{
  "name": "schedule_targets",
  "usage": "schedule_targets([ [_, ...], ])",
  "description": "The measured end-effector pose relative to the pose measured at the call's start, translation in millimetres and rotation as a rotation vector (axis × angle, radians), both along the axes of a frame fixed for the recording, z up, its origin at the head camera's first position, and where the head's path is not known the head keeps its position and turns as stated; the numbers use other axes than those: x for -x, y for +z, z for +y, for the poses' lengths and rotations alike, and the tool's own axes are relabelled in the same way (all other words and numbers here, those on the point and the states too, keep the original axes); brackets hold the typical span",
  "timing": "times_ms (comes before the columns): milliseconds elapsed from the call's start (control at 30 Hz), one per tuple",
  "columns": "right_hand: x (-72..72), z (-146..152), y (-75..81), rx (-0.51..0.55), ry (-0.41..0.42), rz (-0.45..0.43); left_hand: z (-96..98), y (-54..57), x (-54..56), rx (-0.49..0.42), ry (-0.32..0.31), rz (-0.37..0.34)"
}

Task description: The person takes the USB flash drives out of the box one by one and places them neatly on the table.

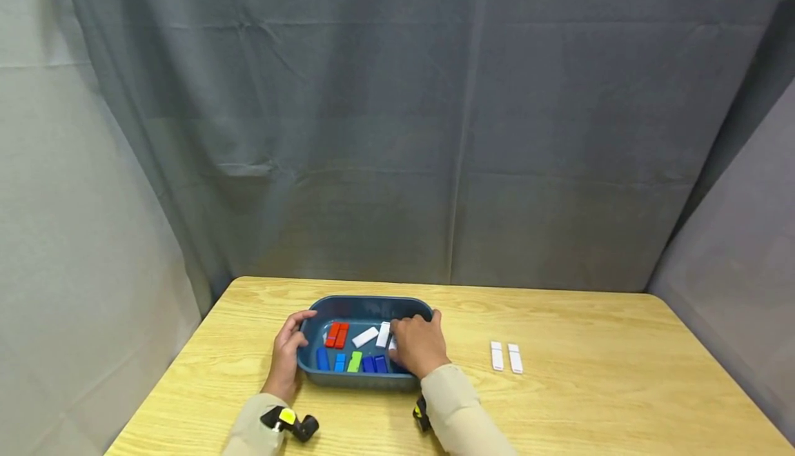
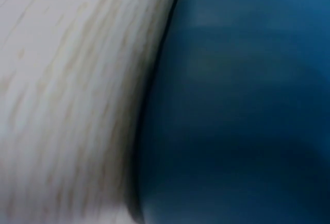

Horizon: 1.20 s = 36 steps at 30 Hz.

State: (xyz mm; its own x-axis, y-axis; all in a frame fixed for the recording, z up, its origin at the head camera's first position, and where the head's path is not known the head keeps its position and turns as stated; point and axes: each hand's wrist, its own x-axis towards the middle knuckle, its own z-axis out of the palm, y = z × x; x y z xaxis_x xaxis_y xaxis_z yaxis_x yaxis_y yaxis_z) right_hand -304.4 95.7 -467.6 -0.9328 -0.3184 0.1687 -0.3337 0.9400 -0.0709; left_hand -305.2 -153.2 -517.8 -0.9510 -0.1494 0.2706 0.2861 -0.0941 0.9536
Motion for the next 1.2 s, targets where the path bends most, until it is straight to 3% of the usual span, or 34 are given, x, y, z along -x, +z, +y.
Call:
schedule_targets([
  [333,-0.6,0,0.7,0.017,0.001,0.017,-0.4,-1.7,1.6,-0.005,0.002,-0.010],
  [833,-2.9,2,2.1,0.134,0.011,0.076,-1.3,-0.2,1.3,-0.008,-0.001,-0.028],
  [1067,-2.2,5,3.3,0.282,0.040,0.119,-1.9,1.5,1.5,0.015,0.009,-0.022],
  [1200,-4.3,10,6.5,0.407,0.060,0.087,-0.9,-0.5,1.7,0.008,0.015,-0.027],
])
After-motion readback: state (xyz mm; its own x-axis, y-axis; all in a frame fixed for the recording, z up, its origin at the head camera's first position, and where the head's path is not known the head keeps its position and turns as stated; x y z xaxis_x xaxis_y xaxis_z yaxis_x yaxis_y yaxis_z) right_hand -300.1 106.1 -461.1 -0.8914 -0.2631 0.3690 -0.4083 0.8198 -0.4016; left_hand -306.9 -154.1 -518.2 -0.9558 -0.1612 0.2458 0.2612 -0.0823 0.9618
